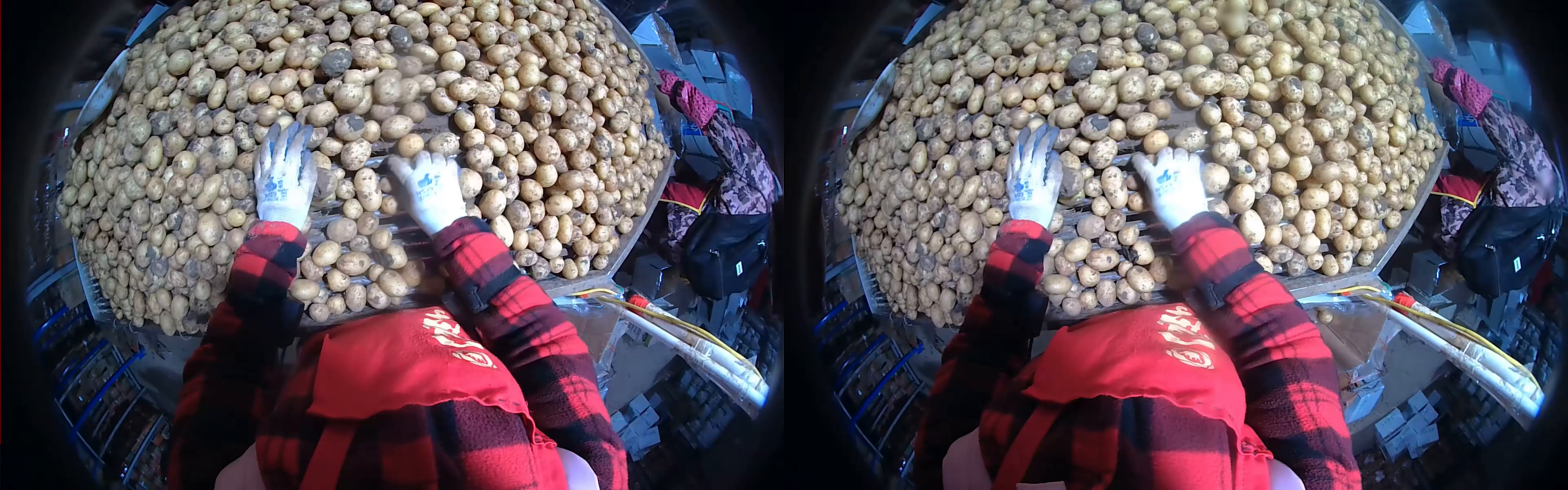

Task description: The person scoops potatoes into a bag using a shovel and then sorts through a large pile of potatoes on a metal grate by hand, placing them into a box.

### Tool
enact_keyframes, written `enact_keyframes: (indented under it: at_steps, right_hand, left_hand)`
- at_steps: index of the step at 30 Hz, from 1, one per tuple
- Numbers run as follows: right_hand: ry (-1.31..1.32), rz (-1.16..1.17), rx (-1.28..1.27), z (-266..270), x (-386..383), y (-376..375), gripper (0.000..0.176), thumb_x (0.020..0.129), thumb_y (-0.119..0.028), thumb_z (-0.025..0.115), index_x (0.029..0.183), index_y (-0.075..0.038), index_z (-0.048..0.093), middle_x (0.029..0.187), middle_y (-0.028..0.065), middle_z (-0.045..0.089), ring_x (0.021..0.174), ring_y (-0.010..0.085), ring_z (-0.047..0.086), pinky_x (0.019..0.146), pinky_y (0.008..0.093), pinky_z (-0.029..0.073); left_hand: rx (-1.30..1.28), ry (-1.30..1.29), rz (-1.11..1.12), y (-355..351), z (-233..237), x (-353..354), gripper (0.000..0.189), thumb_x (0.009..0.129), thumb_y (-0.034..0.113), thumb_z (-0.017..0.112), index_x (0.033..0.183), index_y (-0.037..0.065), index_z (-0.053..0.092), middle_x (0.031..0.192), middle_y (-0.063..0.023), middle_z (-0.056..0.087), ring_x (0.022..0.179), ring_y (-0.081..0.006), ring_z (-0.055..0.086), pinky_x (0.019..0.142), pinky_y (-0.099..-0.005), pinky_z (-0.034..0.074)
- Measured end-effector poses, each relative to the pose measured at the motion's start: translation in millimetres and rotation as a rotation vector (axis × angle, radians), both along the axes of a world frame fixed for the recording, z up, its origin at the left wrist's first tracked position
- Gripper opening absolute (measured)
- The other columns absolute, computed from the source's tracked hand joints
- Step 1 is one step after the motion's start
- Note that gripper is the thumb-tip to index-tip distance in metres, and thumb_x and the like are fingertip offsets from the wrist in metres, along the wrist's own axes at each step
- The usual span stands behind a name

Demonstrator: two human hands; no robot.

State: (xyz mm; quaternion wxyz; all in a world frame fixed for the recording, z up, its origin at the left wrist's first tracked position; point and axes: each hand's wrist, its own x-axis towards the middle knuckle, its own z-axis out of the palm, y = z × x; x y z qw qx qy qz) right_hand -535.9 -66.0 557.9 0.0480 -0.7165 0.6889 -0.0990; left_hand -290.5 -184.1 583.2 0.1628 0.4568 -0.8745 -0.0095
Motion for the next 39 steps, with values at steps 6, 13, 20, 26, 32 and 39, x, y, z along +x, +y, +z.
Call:
enact_keyframes:
  at_steps: [6, 13, 20, 26, 32, 39]
  right_hand:
    - [-1.137, -0.477, 0.100, 85.8, -63.6, 76.4, 0.048, 0.092, -0.006, 0.068, 0.139, -0.006, 0.064, 0.128, 0.0092, 0.067, 0.110, 0.0162, 0.065, 0.092, 0.0319, 0.056]
    - [-1.028, -1.295, -0.026, 95.5, -146.8, 334.0, 0.056, 0.096, -0.028, 0.073, 0.145, -0.007, 0.059, 0.130, 0.0123, 0.066, 0.118, 0.0267, 0.066, 0.099, 0.0377, 0.054]
    - [-0.263, -0.500, -0.058, 82.2, -75.1, 222.7, 0.051, 0.090, -0.004, 0.067, 0.141, -0.004, 0.062, 0.140, 0.0197, 0.064, 0.134, 0.0379, 0.057, 0.117, 0.0469, 0.042]
    - [-0.166, 0.042, -0.186, 35.0, -6.9, 53.2, 0.049, 0.078, -0.012, 0.072, 0.126, -0.013, 0.064, 0.136, 0.0144, 0.059, 0.128, 0.0364, 0.053, 0.114, 0.0581, 0.038]
    - [-0.022, 0.289, -0.252, -3.0, -0.5, -74.0, 0.052, 0.087, -0.017, 0.065, 0.138, -0.028, 0.062, 0.153, 0.0124, 0.049, 0.145, 0.0405, 0.042, 0.118, 0.0708, 0.030]
    - [0.042, -0.125, -0.293, 20.1, 7.3, -53.3, 0.054, 0.087, -0.018, 0.071, 0.140, -0.022, 0.060, 0.150, 0.0125, 0.055, 0.137, 0.0424, 0.050, 0.114, 0.0669, 0.036]
  left_hand:
    - [-0.040, -0.080, -0.007, 29.3, 18.4, 36.8, 0.043, 0.096, 0.016, 0.062, 0.139, 0.017, 0.064, 0.152, -0.0052, 0.054, 0.146, -0.0369, 0.041, 0.121, -0.0528, 0.035]
    - [0.085, 0.167, -0.180, 36.4, 33.2, 21.0, 0.043, 0.091, 0.009, 0.063, 0.134, 0.009, 0.065, 0.142, -0.0104, 0.062, 0.139, -0.0366, 0.050, 0.119, -0.0518, 0.037]
    - [0.258, 0.025, -0.167, 55.1, 15.6, -12.7, 0.050, 0.089, 0.020, 0.073, 0.138, 0.020, 0.063, 0.146, -0.0126, 0.054, 0.131, -0.0395, 0.055, 0.110, -0.0503, 0.047]
    - [0.504, 0.152, -0.235, 84.9, 40.8, 35.7, 0.027, 0.090, 0.014, 0.069, 0.117, 0.015, 0.073, 0.132, -0.0072, 0.065, 0.121, -0.0345, 0.060, 0.105, -0.0478, 0.049]
    - [0.409, 0.335, -0.176, 91.6, 42.8, 15.7, 0.030, 0.090, 0.006, 0.066, 0.119, 0.009, 0.071, 0.129, -0.0145, 0.067, 0.121, -0.0370, 0.063, 0.104, -0.0491, 0.051]
    - [0.192, 0.148, 0.144, -22.8, 21.3, 14.9, 0.048, 0.100, 0.023, 0.063, 0.146, 0.009, 0.056, 0.146, -0.0176, 0.059, 0.132, -0.0397, 0.057, 0.112, -0.0493, 0.046]
